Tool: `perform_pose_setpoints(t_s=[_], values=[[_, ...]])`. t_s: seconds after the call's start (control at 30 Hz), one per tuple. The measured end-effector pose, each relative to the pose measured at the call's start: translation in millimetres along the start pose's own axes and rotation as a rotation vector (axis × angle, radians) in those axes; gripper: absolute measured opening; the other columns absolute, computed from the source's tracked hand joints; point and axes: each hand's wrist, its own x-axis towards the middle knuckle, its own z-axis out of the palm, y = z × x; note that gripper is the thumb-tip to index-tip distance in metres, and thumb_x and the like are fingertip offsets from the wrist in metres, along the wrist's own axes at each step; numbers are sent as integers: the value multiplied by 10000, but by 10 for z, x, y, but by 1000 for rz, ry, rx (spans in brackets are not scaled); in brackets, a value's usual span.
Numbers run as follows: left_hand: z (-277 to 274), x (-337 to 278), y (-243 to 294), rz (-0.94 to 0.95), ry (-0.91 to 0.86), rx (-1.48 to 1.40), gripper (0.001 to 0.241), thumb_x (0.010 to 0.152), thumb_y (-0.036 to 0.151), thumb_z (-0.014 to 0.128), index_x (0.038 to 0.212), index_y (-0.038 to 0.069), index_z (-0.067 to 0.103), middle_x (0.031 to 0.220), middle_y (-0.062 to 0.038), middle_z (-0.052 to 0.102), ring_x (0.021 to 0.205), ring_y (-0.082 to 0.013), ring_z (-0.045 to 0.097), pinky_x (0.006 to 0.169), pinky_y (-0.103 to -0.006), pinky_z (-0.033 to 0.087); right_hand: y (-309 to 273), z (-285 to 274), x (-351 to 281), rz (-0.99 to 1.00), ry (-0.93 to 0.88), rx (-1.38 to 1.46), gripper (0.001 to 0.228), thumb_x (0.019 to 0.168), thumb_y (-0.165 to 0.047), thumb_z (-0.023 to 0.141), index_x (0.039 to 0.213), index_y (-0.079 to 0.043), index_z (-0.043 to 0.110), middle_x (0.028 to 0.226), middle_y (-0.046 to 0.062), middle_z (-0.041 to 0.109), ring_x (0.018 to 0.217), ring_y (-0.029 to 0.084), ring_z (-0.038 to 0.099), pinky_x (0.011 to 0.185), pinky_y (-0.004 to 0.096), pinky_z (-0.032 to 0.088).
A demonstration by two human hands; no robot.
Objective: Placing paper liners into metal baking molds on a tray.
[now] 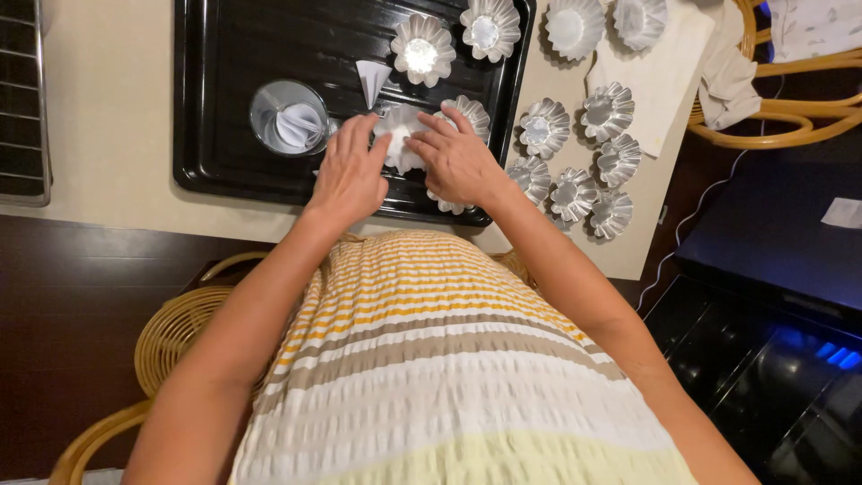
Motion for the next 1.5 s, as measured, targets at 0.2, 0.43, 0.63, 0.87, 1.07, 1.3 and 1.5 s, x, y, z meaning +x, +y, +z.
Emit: perform_pose_setpoints(t_s=[0.2,0.43,0.63,0.87,1.07,1.3,1.5], values=[[242,56,-223,300,-40,216,302,829,101,633,1117,69,722,1332,-93,608,1439,-331,409,1192,-477,313,-88,121,-31,0,-13,-2,528,765,-205,772,1253,-20,695,1244,90,691,1308,277,513,1151,478,326],[343,167,-294,392,-145,379,152,911,164,591,920,151,742,1034,-63,697,1416,-282,469,1196,-485,276,-108,181,-4,47,-8,-162,386,846,-305,752,1123,-39,715,1145,86,701,1339,306,477,1135,526,310],[279,183,-125,368,-271,399,203,870,242,605,954,121,745,1074,-83,685,1275,-261,522,1161,-477,287,-200,235,-73,24,184,-225,340,928,-266,678,1190,-55,725,1231,60,697,1375,271,476,1188,500,304],[334,201,-290,472,-129,403,305,864,199,567,1109,130,736,1163,-42,676,1283,-215,526,1130,-474,299,30,414,-118,30,106,-166,242,967,-188,628,1149,-74,740,1206,41,698,1369,272,486,1153,500,327],[328,241,-266,484,-195,507,210,927,214,559,1036,192,737,1129,-34,691,1290,-220,542,1132,-489,299,76,296,-90,-8,91,-227,278,892,-141,596,1118,-64,740,1242,30,703,1390,267,469,1147,481,331],[398,230,-241,454,-232,488,181,929,214,581,962,189,757,1028,-37,708,1204,-221,579,1127,-455,318,-56,354,-46,-14,-4,-236,413,906,-176,594,1268,-3,692,1328,111,667,1431,298,446,1211,525,246],[439,216,-293,452,-119,404,148,914,172,596,921,135,740,1067,-35,705,1162,-207,584,1054,-427,377,-12,508,-51,2,-130,-277,504,895,-224,514,1297,43,660,1355,164,641,1352,303,503,1222,561,169]])
